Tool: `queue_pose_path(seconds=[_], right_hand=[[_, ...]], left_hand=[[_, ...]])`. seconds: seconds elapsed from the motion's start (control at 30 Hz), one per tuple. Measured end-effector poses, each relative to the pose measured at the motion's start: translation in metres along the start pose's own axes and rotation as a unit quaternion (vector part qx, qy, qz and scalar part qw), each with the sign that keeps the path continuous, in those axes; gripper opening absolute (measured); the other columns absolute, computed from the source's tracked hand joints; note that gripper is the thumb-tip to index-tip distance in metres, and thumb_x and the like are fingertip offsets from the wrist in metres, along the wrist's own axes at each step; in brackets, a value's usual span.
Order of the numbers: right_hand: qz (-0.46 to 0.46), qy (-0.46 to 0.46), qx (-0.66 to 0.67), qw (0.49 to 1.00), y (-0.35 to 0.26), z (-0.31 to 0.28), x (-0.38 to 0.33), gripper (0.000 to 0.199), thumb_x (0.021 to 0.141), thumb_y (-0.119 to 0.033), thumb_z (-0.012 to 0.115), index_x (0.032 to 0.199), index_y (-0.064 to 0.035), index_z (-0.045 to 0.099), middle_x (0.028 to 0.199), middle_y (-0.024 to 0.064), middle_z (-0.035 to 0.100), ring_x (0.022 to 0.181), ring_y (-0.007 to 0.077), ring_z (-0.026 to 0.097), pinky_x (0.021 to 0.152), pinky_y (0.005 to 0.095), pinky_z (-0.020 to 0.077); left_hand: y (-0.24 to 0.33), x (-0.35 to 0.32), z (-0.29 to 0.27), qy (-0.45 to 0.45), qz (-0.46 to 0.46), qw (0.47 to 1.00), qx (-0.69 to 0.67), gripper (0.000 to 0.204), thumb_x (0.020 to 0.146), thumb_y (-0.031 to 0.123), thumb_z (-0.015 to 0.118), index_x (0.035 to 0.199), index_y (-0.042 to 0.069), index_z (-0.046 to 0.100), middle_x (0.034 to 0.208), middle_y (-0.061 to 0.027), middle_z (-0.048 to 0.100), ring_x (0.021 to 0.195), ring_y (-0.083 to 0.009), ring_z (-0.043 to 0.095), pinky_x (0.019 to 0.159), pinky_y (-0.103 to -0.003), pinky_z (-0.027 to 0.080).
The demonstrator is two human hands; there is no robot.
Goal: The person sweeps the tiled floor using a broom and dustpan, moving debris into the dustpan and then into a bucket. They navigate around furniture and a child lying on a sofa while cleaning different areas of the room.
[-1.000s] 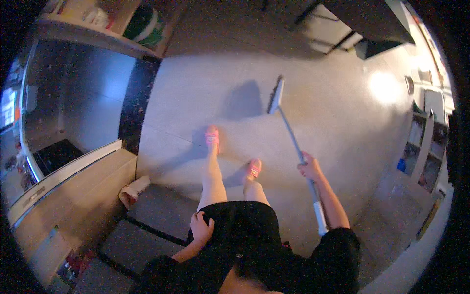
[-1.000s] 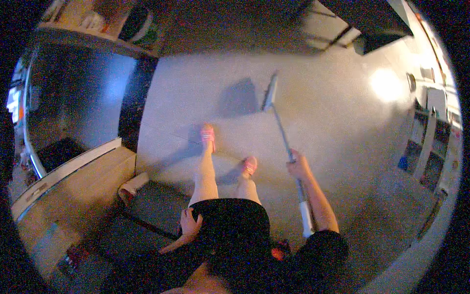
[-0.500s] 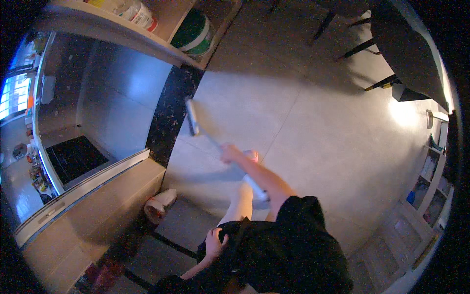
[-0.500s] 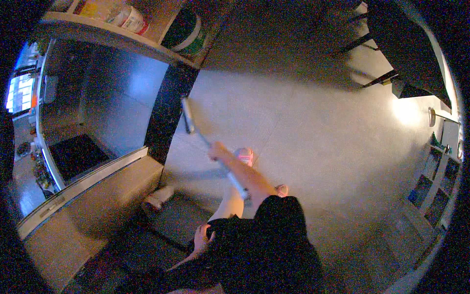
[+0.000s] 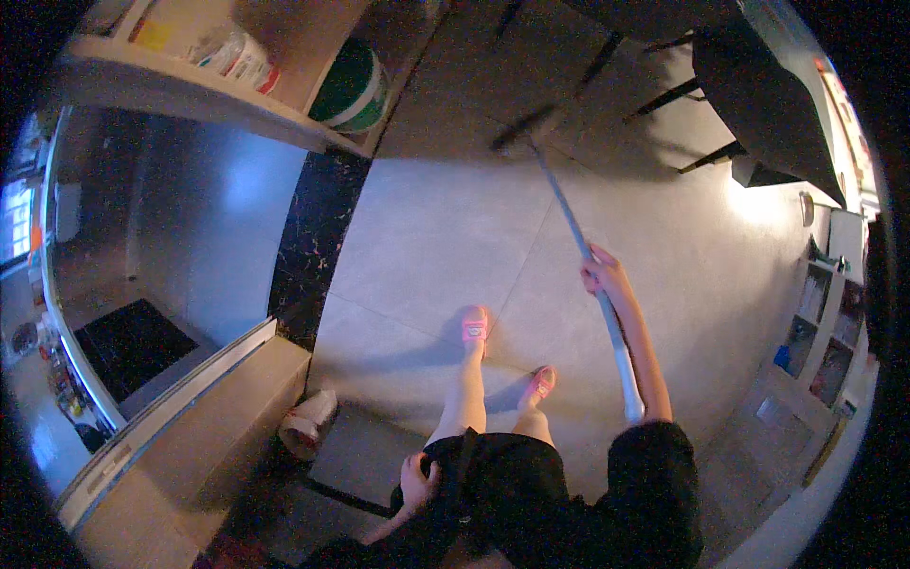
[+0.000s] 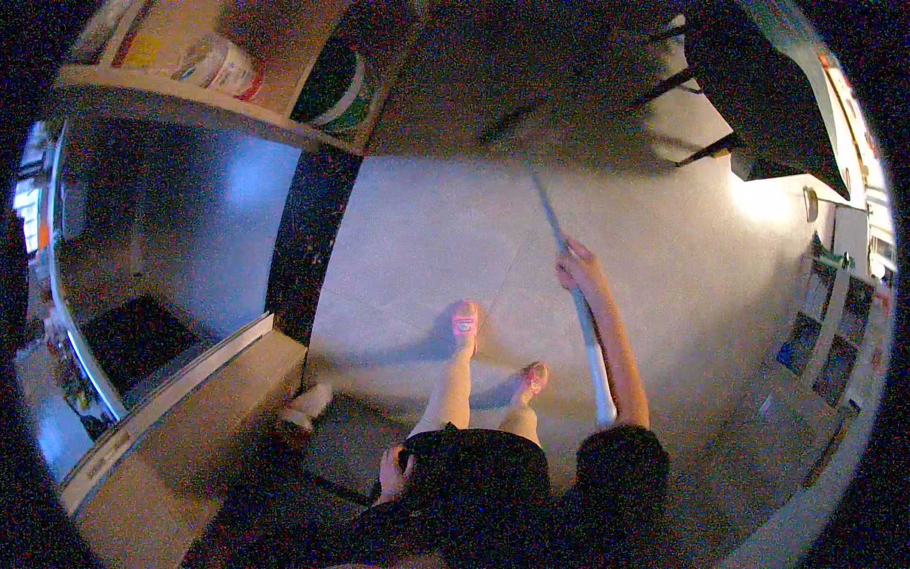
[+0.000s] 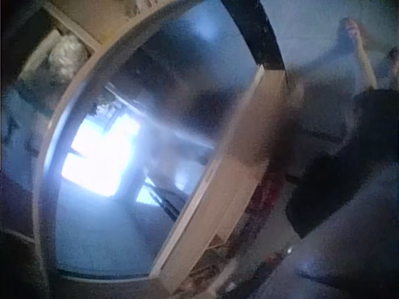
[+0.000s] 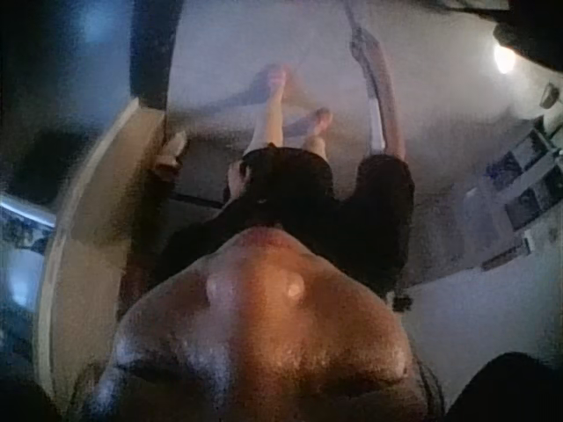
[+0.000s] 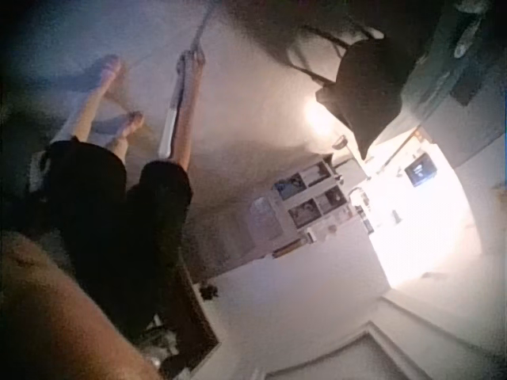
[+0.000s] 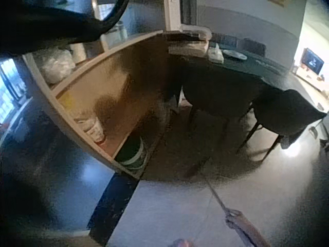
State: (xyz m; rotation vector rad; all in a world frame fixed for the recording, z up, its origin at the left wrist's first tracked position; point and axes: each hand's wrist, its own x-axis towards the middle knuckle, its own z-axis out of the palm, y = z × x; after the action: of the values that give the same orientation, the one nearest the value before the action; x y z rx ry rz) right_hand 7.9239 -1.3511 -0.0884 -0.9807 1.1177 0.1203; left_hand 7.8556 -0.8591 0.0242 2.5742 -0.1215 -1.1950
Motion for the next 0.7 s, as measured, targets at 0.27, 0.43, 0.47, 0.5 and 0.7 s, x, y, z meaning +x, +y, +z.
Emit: queue_pose_path(seconds=[0.27,0.43,0.47,0.5,0.7], right_hand=[[0.059,-0.173,0.101,0.978,-0.033,0.120,0.169,0.027,0.076,-0.003,0.048,0.102,-0.0082,0.041,0.065,0.0061,0.047,0.044,0.0056,0.038,0.034,0.0184,0.0307],[0.000,-0.155,0.019,0.988,0.026,0.023,0.133,0.024,0.076,-0.007,0.046,0.100,-0.0079,0.040,0.055,0.0009,0.040,0.036,0.0056,0.033,0.031,0.0194,0.0270],[0.008,-0.145,0.053,0.988,0.037,-0.009,0.109,0.025,0.077,-0.008,0.045,0.101,-0.0077,0.040,0.052,-0.0013,0.038,0.034,0.0055,0.032,0.031,0.0199,0.0258],[0.016,-0.116,0.066,0.991,0.047,-0.034,0.079,0.023,0.078,-0.011,0.044,0.100,-0.0071,0.040,0.049,-0.0042,0.035,0.034,0.0050,0.032,0.030,0.0202,0.0242],[0.121,0.122,0.185,0.968,0.111,-0.172,-0.068,0.022,0.074,-0.006,0.050,0.096,-0.0071,0.046,0.053,-0.0009,0.041,0.037,0.0059,0.037,0.032,0.0197,0.0286]], left_hand=[[0.007,0.023,-0.004,-0.011,0.031,0.999,-0.007,0.033,0.075,0.026,0.052,0.098,0.002,0.049,0.095,-0.0163,0.050,0.092,-0.0320,0.044,0.080,-0.038,0.036],[0.002,0.026,-0.005,-0.008,0.041,0.999,0.032,0.033,0.076,0.026,0.052,0.097,0.001,0.048,0.094,-0.0163,0.050,0.091,-0.0324,0.045,0.079,-0.039,0.036],[0.003,0.028,-0.004,-0.008,0.046,0.998,0.036,0.032,0.076,0.025,0.052,0.097,0.001,0.048,0.093,-0.0163,0.050,0.091,-0.0325,0.045,0.079,-0.039,0.036],[0.002,0.033,-0.005,-0.018,0.045,0.998,0.045,0.031,0.075,0.024,0.052,0.096,0.001,0.048,0.093,-0.0162,0.050,0.091,-0.0325,0.045,0.079,-0.039,0.036],[0.027,0.051,-0.014,-0.020,0.102,0.992,0.071,0.026,0.074,0.020,0.053,0.092,0.002,0.048,0.090,-0.0157,0.049,0.087,-0.0324,0.046,0.076,-0.040,0.037]])
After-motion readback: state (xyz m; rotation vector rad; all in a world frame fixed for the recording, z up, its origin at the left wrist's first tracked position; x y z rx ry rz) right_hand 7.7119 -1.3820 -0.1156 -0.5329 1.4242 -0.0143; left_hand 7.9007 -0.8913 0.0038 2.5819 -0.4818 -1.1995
